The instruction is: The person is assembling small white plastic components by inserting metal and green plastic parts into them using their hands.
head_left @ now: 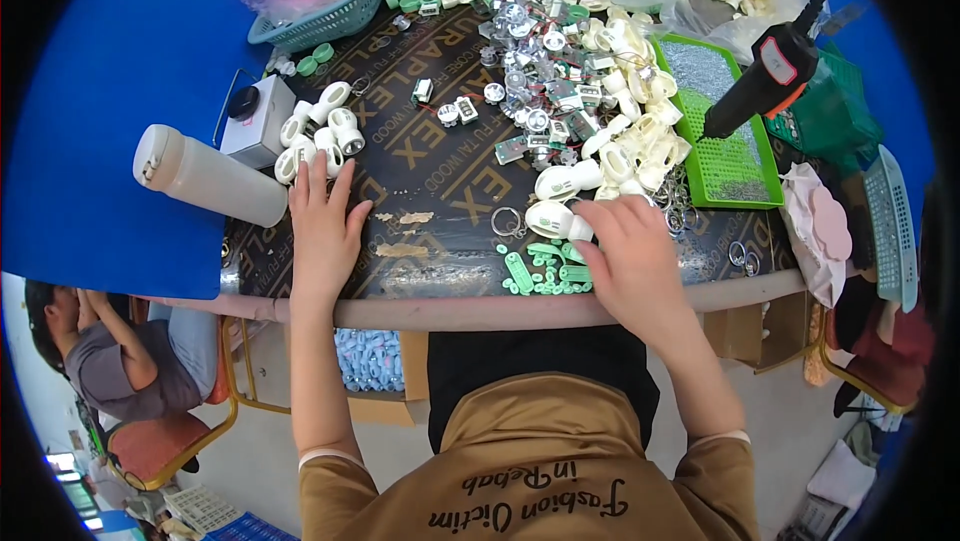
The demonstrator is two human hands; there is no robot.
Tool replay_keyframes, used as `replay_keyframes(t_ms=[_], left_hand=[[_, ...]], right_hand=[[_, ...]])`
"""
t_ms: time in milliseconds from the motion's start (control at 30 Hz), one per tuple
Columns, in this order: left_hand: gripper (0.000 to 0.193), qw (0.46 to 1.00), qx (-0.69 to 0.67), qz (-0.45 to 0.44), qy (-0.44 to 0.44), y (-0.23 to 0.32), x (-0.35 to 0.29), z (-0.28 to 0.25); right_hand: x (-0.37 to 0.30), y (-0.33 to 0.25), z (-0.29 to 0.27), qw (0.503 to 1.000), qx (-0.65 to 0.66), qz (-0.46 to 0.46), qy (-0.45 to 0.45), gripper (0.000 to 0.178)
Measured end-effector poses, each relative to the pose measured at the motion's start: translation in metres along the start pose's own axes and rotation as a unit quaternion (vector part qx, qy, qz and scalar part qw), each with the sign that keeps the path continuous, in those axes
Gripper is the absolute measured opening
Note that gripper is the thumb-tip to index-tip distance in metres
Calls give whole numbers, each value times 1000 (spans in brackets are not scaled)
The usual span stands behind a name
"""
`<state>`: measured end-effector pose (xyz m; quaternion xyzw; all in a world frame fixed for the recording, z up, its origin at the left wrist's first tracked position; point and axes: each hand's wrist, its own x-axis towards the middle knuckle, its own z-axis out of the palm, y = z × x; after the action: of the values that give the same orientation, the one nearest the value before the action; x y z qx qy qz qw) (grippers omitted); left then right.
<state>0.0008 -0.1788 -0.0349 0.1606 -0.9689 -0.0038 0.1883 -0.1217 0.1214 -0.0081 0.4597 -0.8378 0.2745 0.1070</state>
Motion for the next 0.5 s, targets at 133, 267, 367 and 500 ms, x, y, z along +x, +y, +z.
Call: replay_keyframes(t_ms=[133, 267, 367, 500], left_hand=[[35, 998, -21, 7, 55, 23, 3, -9], [28, 905, -425, 21, -21, 90, -4, -29], [41, 873, -483, 64, -16, 119, -4, -32], [56, 869, -459, 179, -43, 138, -3, -38]], right_hand=[[9, 3, 6, 998, 16, 24, -52, 33], [5, 3, 4, 976, 190, 111, -5, 33], [-2, -5, 5, 958, 265, 96, 56, 34], [-13, -15, 8, 943, 317, -23, 98, 37]])
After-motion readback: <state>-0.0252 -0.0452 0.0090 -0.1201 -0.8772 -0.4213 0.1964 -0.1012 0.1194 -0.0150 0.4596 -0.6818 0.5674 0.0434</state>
